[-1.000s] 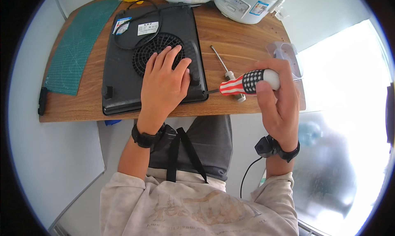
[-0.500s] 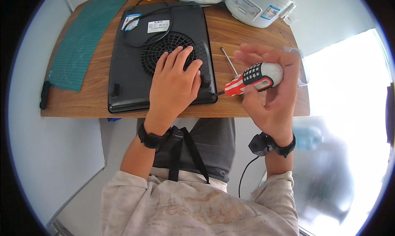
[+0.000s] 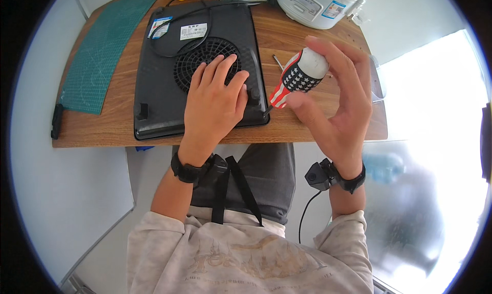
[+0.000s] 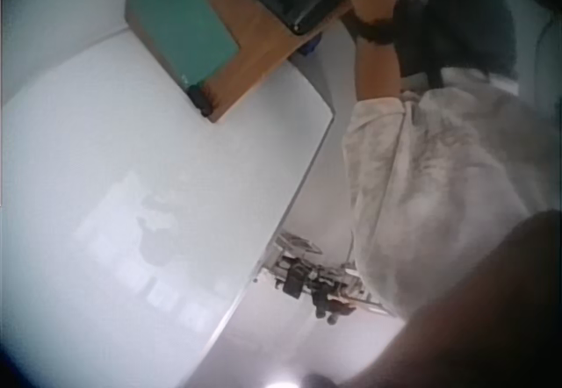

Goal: The person uses a screwdriver to remove screws from the bottom of a black portable induction cooktop. They then flip the device over and remove the top cover to expose the internal fan and circuitry.

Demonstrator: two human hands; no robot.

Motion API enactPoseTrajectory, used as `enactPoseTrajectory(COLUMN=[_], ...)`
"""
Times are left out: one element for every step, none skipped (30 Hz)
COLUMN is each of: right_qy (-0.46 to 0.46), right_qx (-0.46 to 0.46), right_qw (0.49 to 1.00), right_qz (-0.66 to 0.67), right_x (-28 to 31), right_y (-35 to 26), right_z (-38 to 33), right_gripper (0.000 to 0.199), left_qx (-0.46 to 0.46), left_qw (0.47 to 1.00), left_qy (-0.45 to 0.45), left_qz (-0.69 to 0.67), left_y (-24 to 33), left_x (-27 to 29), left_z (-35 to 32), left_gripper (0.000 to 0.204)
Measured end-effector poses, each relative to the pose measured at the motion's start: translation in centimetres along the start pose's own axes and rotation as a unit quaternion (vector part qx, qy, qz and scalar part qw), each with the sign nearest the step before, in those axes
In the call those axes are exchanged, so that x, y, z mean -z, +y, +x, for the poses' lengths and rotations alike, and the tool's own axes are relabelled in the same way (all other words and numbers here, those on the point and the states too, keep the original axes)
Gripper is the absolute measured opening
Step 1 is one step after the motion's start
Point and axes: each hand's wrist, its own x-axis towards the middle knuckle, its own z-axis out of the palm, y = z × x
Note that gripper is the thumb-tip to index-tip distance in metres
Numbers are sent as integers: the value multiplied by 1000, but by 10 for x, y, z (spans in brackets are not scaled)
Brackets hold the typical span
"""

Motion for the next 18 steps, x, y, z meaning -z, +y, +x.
enactPoseTrajectory(right_qy=[0,2,4,9,13,34,54,59,65,53,41,28,16,30,45,85,97,110], right_qx=[1,1,1,1,1,4,7,22,37,60,66,71,59,45,31,16,9,3], right_qw=[1000,1000,1000,999,998,997,995,996,996,997,997,997,998,999,998,994,992,988], right_qz=[-22,-14,-7,31,68,73,78,63,48,10,-9,-27,-27,-4,19,65,85,104], right_x=[2,2,3,2,0,-3,-7,-7,-7,-4,-3,-2,0,-1,-2,-9,-10,-11], right_y=[3,4,5,6,7,9,11,11,10,5,5,4,6,5,5,3,2,2], right_z=[-1,-1,0,0,1,0,0,0,0,0,0,-1,-4,-4,-5,-2,-2,-1], right_gripper=[51,50,49,47,46,45,44,44,44,46,47,47,47,47,46,45,45,45], left_qx=[-1,-1,-2,-1,-1,-3,-3,-3,-2,-1,1,2,0,-2,-2,-2,-2,-3], left_qw=[1000,1000,1000,1000,1000,1000,1000,1000,1000,1000,1000,1000,1000,1000,1000,1000,1000,1000], left_qy=[0,-1,-3,-5,-7,-7,-5,-3,-2,-3,-3,-4,-4,-4,-5,-6,-6,-6], left_qz=[-1,-1,0,0,1,1,2,4,3,1,-2,-1,1,2,0,0,-1,-1], left_y=[0,0,0,0,1,1,1,1,1,2,2,1,1,1,2,2,1,2], left_x=[0,1,1,1,1,1,2,2,3,3,3,2,2,2,2,2,2,2], left_z=[0,1,2,1,1,1,1,1,1,1,1,1,1,1,1,1,1,1], left_gripper=[25,25,25,25,25,25,25,24,24,24,24,24,24,24,24,24,24,24])
